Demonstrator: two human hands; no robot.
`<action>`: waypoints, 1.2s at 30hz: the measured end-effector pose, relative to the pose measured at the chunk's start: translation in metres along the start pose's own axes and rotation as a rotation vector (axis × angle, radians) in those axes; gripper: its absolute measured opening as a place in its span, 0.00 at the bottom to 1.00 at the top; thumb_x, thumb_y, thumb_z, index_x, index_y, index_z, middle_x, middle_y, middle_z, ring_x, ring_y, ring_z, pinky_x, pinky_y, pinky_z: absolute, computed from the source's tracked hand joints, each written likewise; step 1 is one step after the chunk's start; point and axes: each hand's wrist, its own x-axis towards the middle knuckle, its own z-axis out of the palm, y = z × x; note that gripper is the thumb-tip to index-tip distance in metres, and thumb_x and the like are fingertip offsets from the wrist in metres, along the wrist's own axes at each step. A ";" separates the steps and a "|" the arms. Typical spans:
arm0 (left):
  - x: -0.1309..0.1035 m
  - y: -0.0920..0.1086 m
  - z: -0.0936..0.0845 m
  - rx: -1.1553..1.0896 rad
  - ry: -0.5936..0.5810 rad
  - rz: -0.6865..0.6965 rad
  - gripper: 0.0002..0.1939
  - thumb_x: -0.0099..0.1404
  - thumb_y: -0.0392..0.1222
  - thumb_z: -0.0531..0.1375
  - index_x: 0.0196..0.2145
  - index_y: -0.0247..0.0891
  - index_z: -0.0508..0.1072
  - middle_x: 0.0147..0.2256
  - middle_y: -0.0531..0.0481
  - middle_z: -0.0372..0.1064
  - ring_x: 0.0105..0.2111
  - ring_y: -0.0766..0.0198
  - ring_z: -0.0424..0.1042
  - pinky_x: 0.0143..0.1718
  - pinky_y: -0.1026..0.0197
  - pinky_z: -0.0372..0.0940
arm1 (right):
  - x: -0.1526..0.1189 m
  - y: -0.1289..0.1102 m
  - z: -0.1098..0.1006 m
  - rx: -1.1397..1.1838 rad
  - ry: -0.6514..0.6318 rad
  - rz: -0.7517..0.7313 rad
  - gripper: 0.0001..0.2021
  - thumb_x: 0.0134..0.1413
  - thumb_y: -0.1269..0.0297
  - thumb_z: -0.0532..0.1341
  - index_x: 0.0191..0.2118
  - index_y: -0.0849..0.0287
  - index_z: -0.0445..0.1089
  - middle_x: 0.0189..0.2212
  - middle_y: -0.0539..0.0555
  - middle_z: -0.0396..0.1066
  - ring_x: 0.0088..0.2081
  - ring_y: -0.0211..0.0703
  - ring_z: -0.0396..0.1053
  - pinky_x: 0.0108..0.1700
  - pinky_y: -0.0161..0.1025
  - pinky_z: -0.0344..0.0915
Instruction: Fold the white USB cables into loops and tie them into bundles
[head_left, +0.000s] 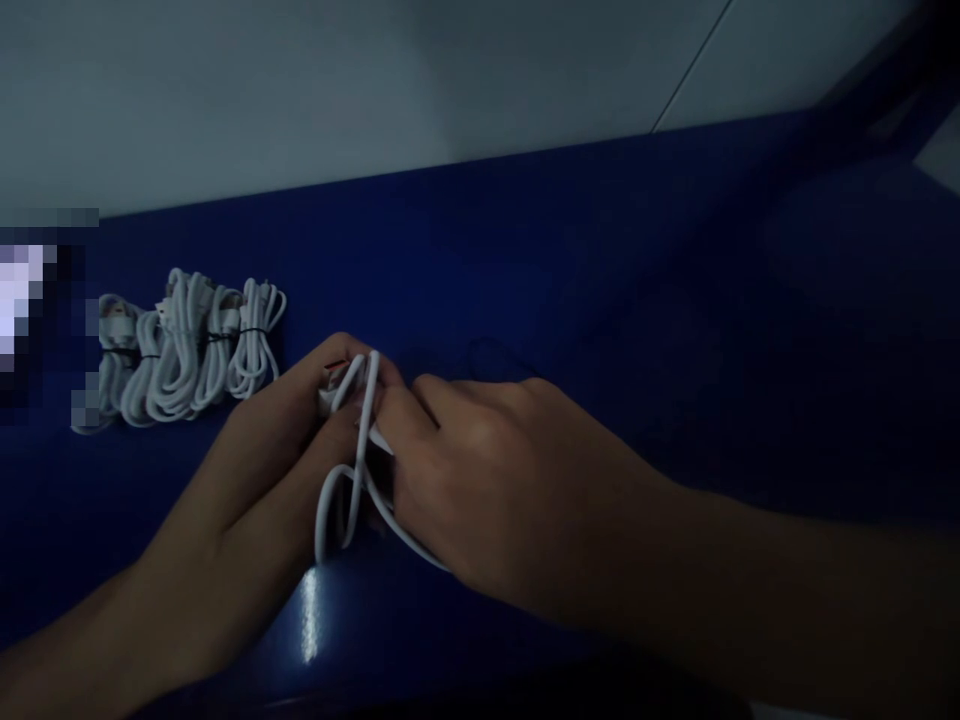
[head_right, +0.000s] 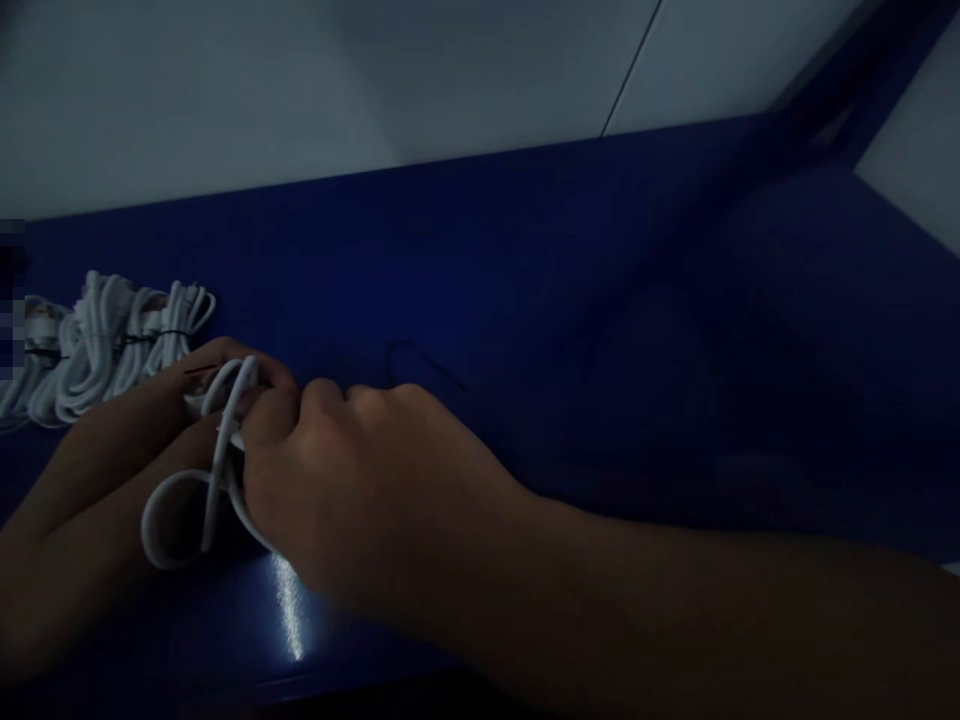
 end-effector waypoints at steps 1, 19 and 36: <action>0.000 0.000 -0.001 0.010 -0.001 0.009 0.11 0.79 0.49 0.59 0.38 0.46 0.74 0.25 0.58 0.63 0.21 0.68 0.59 0.18 0.71 0.61 | 0.000 0.000 0.000 -0.014 0.000 -0.006 0.18 0.70 0.75 0.55 0.57 0.75 0.77 0.31 0.54 0.78 0.26 0.44 0.72 0.20 0.43 0.66; 0.000 0.002 0.003 0.046 0.019 0.033 0.13 0.80 0.49 0.58 0.36 0.45 0.72 0.24 0.58 0.61 0.21 0.69 0.58 0.18 0.72 0.60 | 0.001 0.001 0.000 -0.043 -0.040 -0.042 0.16 0.71 0.77 0.55 0.54 0.73 0.79 0.31 0.55 0.77 0.26 0.44 0.72 0.19 0.43 0.66; 0.001 0.000 0.002 0.040 0.016 -0.025 0.11 0.78 0.51 0.60 0.37 0.49 0.75 0.25 0.56 0.63 0.21 0.64 0.59 0.17 0.64 0.59 | 0.000 -0.002 -0.001 -0.038 -0.005 -0.003 0.15 0.70 0.76 0.55 0.50 0.72 0.79 0.29 0.54 0.75 0.26 0.44 0.72 0.19 0.41 0.64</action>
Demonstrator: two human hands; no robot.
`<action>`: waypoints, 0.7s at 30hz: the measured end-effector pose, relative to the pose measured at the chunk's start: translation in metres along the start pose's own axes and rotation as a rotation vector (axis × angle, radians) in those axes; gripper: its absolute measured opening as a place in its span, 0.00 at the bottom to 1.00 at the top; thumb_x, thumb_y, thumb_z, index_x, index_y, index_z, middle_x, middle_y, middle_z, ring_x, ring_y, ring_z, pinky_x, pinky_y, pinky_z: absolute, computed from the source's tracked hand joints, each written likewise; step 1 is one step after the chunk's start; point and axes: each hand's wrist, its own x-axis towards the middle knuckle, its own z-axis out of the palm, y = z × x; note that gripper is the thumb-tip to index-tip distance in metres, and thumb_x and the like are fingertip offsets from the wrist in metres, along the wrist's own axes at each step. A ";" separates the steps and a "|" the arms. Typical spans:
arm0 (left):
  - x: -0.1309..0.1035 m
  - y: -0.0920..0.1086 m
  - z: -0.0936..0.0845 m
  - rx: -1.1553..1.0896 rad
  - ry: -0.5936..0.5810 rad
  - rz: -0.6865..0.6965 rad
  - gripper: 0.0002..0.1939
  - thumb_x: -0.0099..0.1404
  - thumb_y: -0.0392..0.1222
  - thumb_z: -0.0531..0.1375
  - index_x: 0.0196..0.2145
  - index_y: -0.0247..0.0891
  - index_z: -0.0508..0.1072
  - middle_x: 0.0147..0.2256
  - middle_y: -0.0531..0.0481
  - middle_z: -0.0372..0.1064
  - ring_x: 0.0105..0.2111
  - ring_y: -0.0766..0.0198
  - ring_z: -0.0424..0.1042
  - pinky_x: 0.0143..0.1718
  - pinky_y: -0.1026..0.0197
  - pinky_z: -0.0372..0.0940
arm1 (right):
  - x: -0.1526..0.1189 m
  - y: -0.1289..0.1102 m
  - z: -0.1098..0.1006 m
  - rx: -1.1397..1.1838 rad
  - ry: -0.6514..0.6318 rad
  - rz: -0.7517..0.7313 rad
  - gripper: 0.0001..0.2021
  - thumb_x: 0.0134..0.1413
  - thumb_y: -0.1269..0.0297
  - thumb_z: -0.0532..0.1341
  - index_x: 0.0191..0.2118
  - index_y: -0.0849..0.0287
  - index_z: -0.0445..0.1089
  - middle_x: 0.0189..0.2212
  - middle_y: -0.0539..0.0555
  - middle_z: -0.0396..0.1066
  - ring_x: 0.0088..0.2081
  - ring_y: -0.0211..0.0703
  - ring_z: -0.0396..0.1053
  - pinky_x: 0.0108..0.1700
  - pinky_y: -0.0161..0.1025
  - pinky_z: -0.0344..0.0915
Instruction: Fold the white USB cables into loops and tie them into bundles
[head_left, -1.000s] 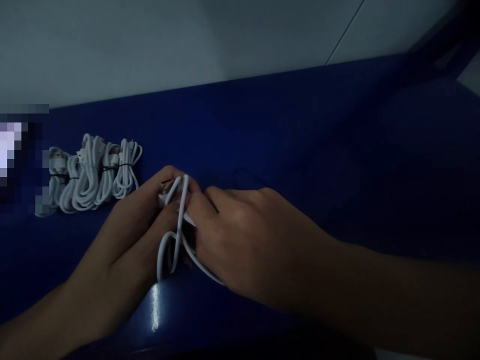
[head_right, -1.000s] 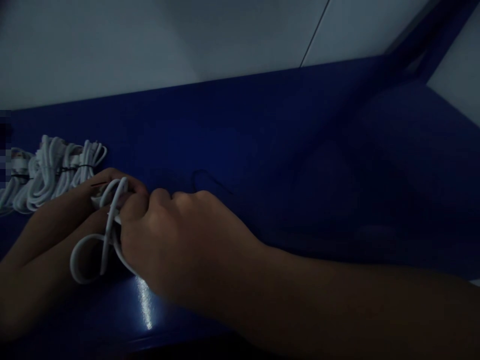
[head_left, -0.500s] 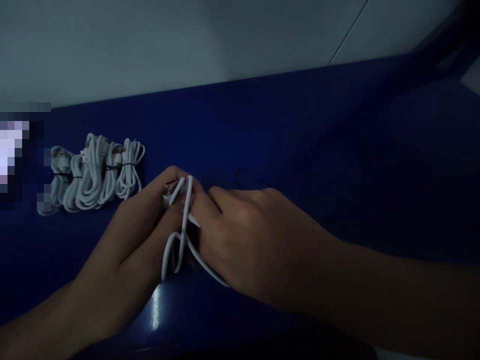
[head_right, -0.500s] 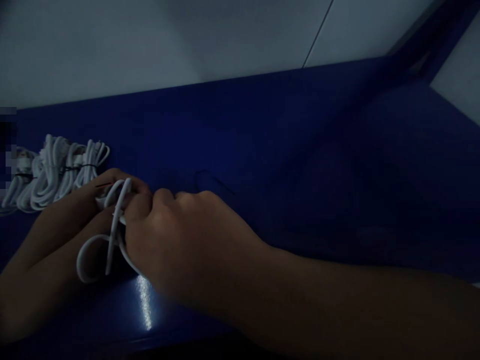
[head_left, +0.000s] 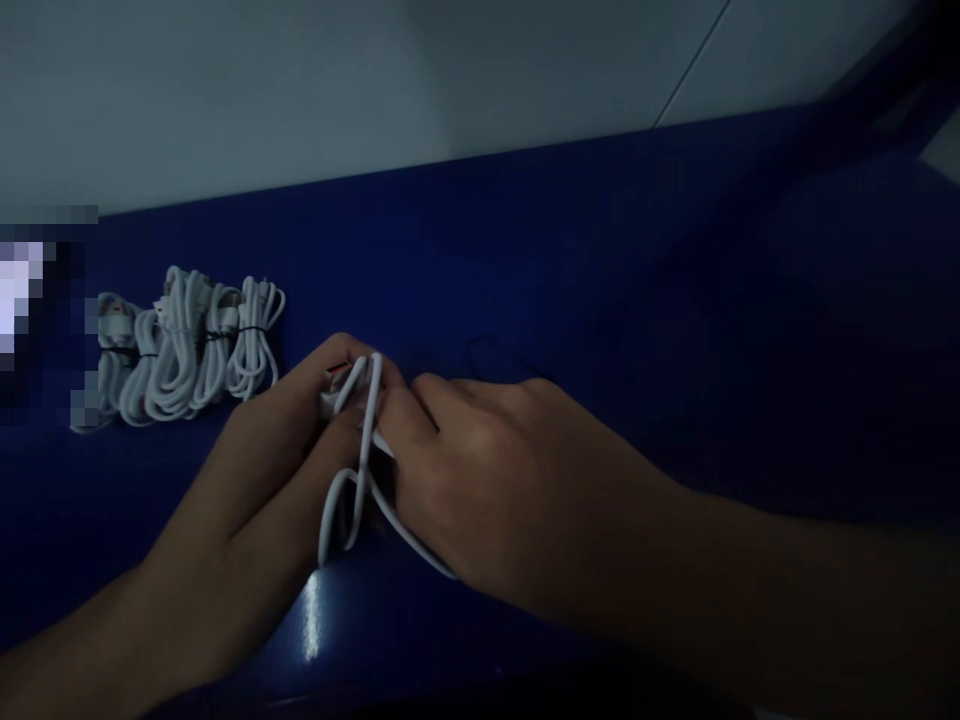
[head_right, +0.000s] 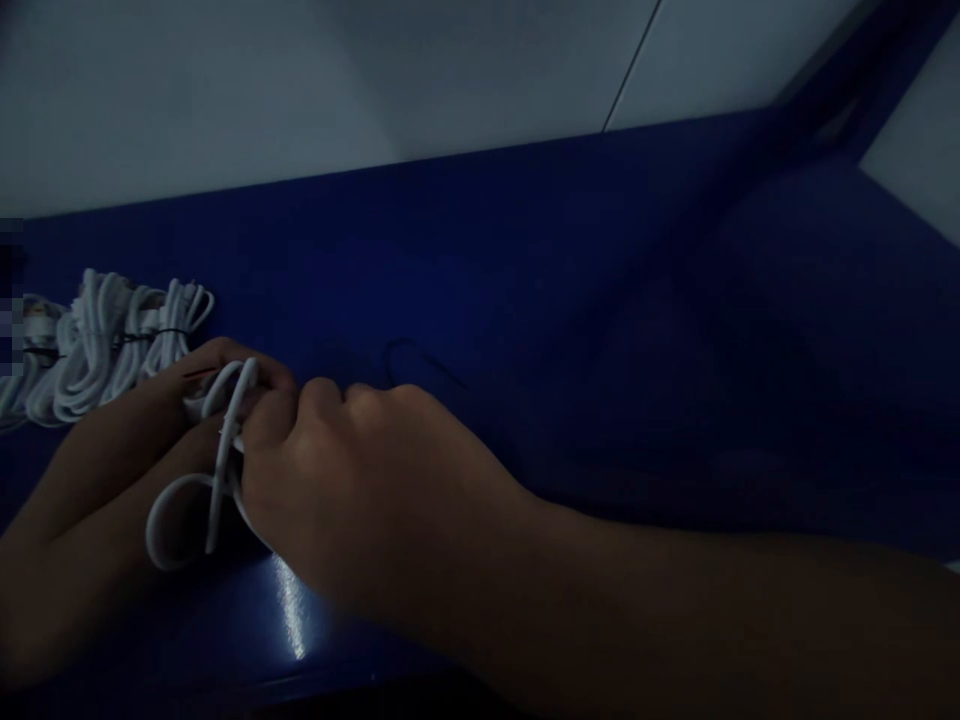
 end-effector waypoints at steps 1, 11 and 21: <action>0.000 0.000 0.000 0.000 0.000 0.002 0.11 0.79 0.51 0.60 0.37 0.49 0.75 0.25 0.56 0.63 0.21 0.64 0.59 0.17 0.64 0.59 | 0.000 0.000 0.000 0.002 -0.003 0.006 0.16 0.70 0.76 0.55 0.50 0.71 0.79 0.29 0.54 0.75 0.26 0.44 0.72 0.19 0.41 0.65; -0.003 0.002 0.001 0.025 0.013 0.023 0.12 0.78 0.50 0.59 0.35 0.46 0.73 0.25 0.57 0.62 0.21 0.67 0.58 0.18 0.67 0.59 | 0.000 0.002 0.001 -0.033 0.014 -0.037 0.15 0.71 0.77 0.54 0.48 0.71 0.79 0.28 0.53 0.74 0.25 0.42 0.70 0.19 0.40 0.60; -0.003 0.004 0.004 0.040 0.020 0.035 0.16 0.81 0.51 0.57 0.34 0.45 0.70 0.25 0.58 0.61 0.22 0.68 0.57 0.20 0.69 0.58 | 0.001 0.005 0.000 0.006 -0.033 -0.030 0.11 0.70 0.75 0.56 0.45 0.67 0.78 0.29 0.53 0.75 0.25 0.42 0.68 0.22 0.42 0.58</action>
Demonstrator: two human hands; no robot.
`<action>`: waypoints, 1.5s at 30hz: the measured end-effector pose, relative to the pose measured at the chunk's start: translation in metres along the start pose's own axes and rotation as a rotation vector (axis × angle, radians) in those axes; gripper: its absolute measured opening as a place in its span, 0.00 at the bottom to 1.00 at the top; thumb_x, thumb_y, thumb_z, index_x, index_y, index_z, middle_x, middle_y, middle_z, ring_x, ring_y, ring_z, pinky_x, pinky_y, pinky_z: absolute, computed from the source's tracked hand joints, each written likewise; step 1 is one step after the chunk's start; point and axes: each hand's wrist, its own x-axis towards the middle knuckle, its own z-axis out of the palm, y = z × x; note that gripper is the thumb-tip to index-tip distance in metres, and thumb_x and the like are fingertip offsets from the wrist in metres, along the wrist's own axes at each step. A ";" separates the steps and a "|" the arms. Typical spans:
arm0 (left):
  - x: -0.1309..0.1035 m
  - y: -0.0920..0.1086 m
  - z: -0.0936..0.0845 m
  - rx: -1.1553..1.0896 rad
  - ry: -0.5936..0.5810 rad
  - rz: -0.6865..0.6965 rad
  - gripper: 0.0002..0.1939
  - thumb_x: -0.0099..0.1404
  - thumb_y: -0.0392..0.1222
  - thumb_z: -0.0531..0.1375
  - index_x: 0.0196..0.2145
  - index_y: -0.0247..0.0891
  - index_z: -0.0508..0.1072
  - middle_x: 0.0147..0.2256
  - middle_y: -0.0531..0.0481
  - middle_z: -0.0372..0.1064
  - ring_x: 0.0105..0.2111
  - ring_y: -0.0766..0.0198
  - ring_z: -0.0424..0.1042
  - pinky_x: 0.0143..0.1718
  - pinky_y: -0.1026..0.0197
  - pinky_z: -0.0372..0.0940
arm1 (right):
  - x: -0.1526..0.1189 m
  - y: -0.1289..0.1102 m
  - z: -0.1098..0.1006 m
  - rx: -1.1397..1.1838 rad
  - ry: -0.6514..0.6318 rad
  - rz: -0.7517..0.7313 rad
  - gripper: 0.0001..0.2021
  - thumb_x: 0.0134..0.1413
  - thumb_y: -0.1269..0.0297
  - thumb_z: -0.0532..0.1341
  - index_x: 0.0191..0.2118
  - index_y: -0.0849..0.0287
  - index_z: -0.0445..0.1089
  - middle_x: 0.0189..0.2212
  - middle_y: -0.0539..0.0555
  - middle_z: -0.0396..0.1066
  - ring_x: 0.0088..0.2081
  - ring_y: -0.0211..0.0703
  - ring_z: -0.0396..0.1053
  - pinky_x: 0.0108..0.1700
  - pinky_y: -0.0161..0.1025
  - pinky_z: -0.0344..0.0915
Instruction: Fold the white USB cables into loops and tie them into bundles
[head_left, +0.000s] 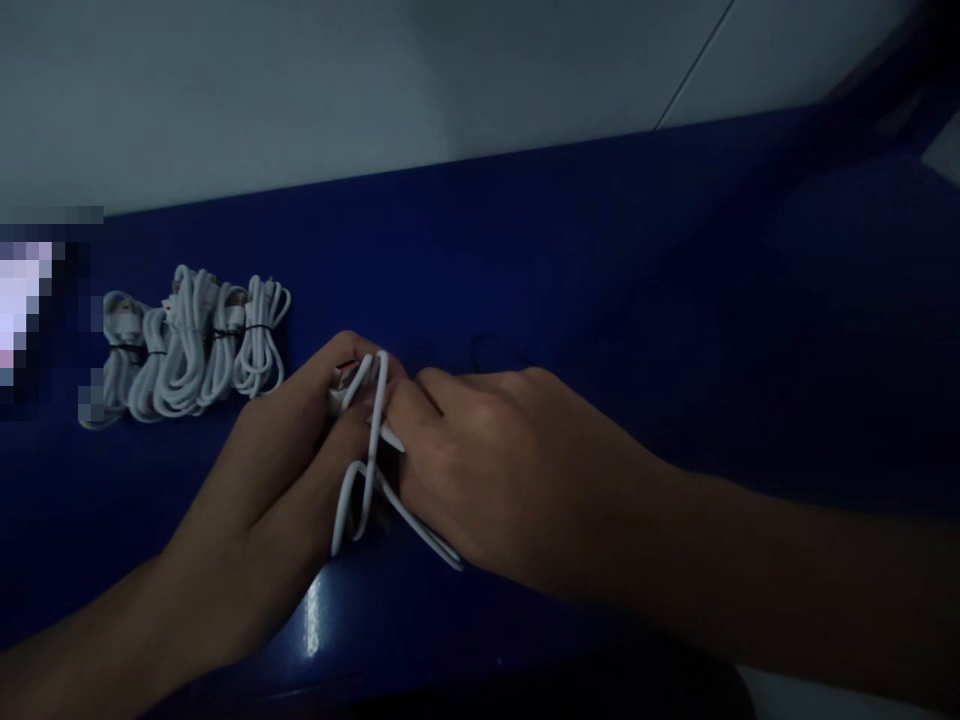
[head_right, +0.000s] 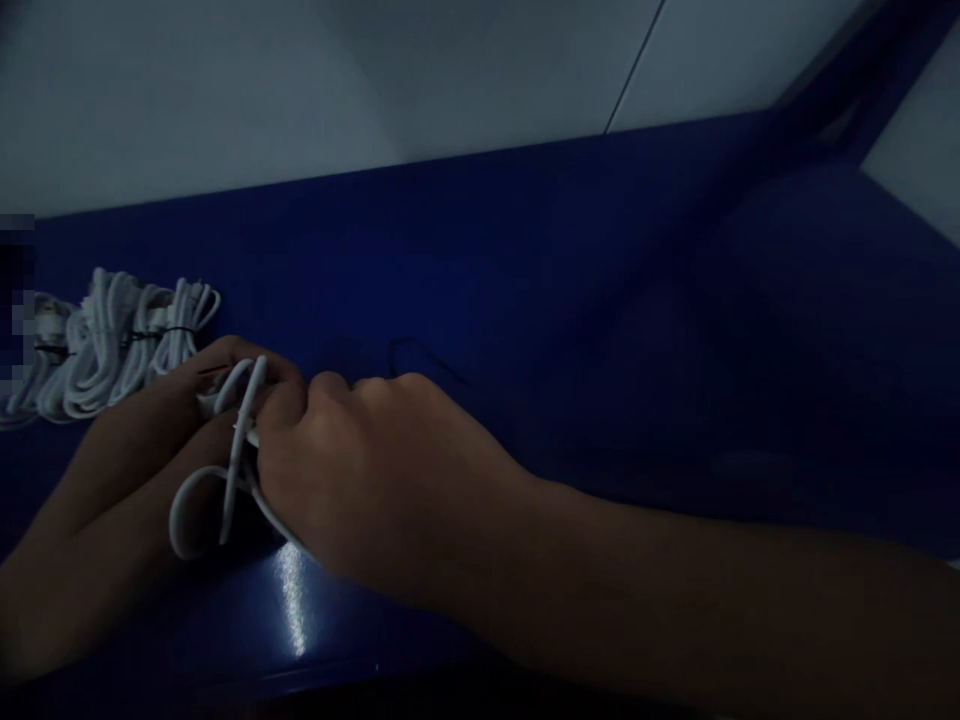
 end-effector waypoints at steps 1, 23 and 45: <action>0.000 0.000 0.000 -0.002 -0.004 -0.005 0.15 0.81 0.51 0.57 0.35 0.45 0.70 0.25 0.58 0.61 0.22 0.68 0.57 0.20 0.68 0.58 | 0.000 0.000 0.000 0.004 -0.010 -0.004 0.12 0.70 0.76 0.56 0.45 0.67 0.78 0.30 0.54 0.75 0.26 0.42 0.69 0.22 0.42 0.58; -0.002 -0.003 -0.001 -0.058 -0.041 -0.038 0.17 0.80 0.55 0.58 0.34 0.45 0.69 0.26 0.57 0.61 0.22 0.66 0.57 0.19 0.67 0.59 | 0.002 -0.001 0.000 0.028 -0.063 0.028 0.11 0.70 0.74 0.56 0.46 0.68 0.77 0.31 0.55 0.76 0.25 0.44 0.69 0.22 0.43 0.54; -0.005 -0.004 0.000 -0.216 -0.057 -0.072 0.10 0.77 0.48 0.60 0.36 0.45 0.68 0.30 0.55 0.62 0.28 0.63 0.57 0.27 0.64 0.60 | 0.002 -0.002 0.003 0.328 -0.033 0.178 0.14 0.75 0.67 0.52 0.50 0.66 0.74 0.39 0.57 0.77 0.32 0.46 0.72 0.34 0.46 0.66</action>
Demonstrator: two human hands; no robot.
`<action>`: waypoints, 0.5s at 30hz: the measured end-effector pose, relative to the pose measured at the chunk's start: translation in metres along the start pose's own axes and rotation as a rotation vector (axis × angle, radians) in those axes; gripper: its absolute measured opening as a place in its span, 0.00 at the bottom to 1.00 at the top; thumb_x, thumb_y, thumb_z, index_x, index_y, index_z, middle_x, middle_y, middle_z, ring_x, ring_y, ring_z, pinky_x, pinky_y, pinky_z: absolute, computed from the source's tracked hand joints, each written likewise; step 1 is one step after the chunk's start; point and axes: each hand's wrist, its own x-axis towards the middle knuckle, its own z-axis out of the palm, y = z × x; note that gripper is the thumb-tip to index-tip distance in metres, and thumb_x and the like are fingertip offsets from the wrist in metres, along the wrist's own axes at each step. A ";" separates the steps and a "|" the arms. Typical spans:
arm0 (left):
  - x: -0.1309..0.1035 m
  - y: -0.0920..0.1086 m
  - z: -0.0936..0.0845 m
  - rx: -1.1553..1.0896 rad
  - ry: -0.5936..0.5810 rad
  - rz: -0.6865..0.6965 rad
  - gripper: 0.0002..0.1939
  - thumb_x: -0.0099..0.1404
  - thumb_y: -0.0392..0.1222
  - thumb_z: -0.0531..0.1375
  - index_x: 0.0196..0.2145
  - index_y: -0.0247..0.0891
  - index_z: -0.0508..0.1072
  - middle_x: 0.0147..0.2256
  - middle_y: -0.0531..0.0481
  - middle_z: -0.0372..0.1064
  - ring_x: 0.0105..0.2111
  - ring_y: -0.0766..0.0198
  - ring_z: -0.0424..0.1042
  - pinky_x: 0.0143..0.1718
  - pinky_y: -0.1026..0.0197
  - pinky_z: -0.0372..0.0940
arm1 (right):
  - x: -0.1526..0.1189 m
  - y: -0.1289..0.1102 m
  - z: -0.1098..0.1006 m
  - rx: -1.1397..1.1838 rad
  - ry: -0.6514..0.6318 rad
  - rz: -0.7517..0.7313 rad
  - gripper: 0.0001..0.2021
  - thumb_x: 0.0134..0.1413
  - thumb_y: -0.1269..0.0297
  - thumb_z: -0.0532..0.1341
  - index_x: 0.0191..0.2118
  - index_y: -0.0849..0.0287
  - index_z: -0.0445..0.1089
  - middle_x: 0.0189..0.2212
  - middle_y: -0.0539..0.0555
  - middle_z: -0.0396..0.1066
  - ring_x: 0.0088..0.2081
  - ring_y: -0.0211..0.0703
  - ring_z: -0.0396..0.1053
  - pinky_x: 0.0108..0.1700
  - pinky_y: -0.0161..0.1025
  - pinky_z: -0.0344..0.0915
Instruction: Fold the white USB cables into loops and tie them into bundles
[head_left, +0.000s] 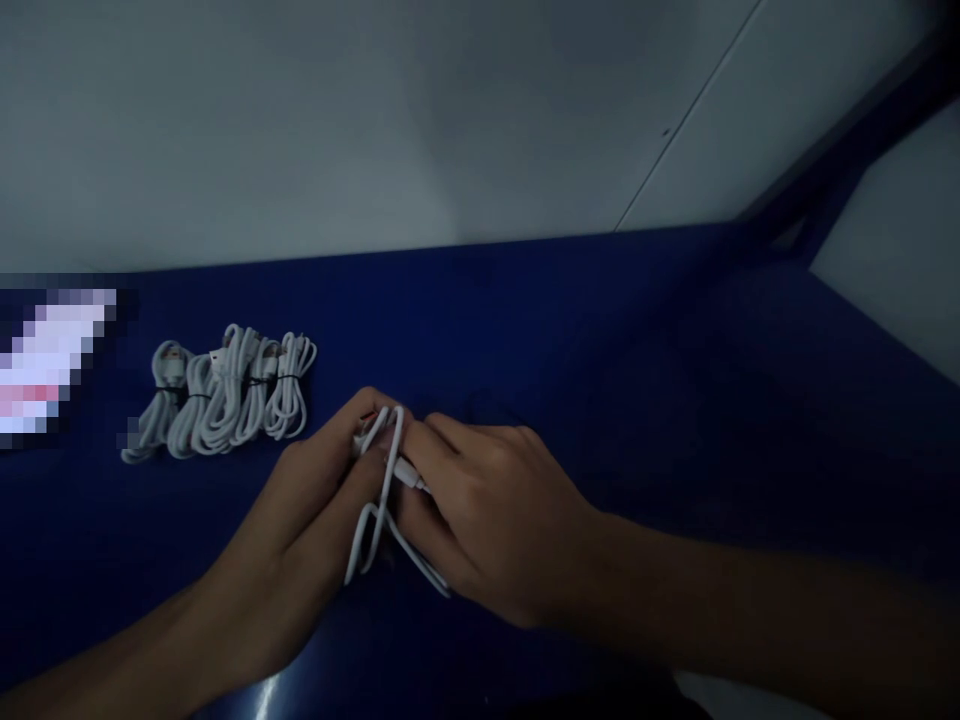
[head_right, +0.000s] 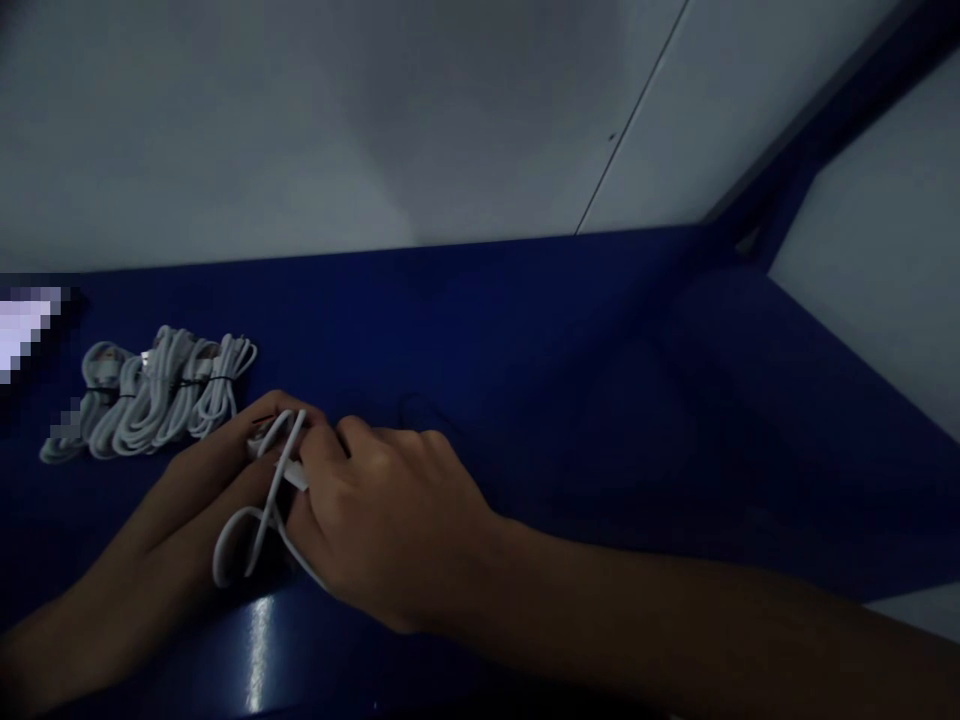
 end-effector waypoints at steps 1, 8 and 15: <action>0.000 -0.001 0.000 -0.001 0.014 0.008 0.11 0.78 0.49 0.59 0.36 0.45 0.68 0.31 0.55 0.63 0.28 0.62 0.58 0.27 0.64 0.61 | -0.001 -0.001 0.002 0.047 0.024 0.013 0.14 0.75 0.66 0.52 0.48 0.66 0.74 0.39 0.57 0.77 0.32 0.46 0.72 0.35 0.46 0.66; 0.001 0.000 -0.001 -0.119 0.045 -0.011 0.16 0.77 0.52 0.61 0.33 0.45 0.68 0.30 0.56 0.60 0.28 0.63 0.58 0.26 0.67 0.64 | -0.007 -0.015 0.004 0.691 0.146 0.084 0.07 0.75 0.69 0.54 0.40 0.57 0.65 0.36 0.48 0.71 0.33 0.37 0.67 0.39 0.40 0.66; -0.001 0.003 0.002 -0.277 0.112 -0.022 0.09 0.76 0.48 0.64 0.37 0.45 0.74 0.29 0.57 0.64 0.26 0.66 0.62 0.28 0.70 0.67 | -0.004 -0.016 0.009 0.934 0.182 0.133 0.17 0.82 0.58 0.52 0.35 0.56 0.63 0.30 0.46 0.65 0.30 0.35 0.63 0.34 0.38 0.64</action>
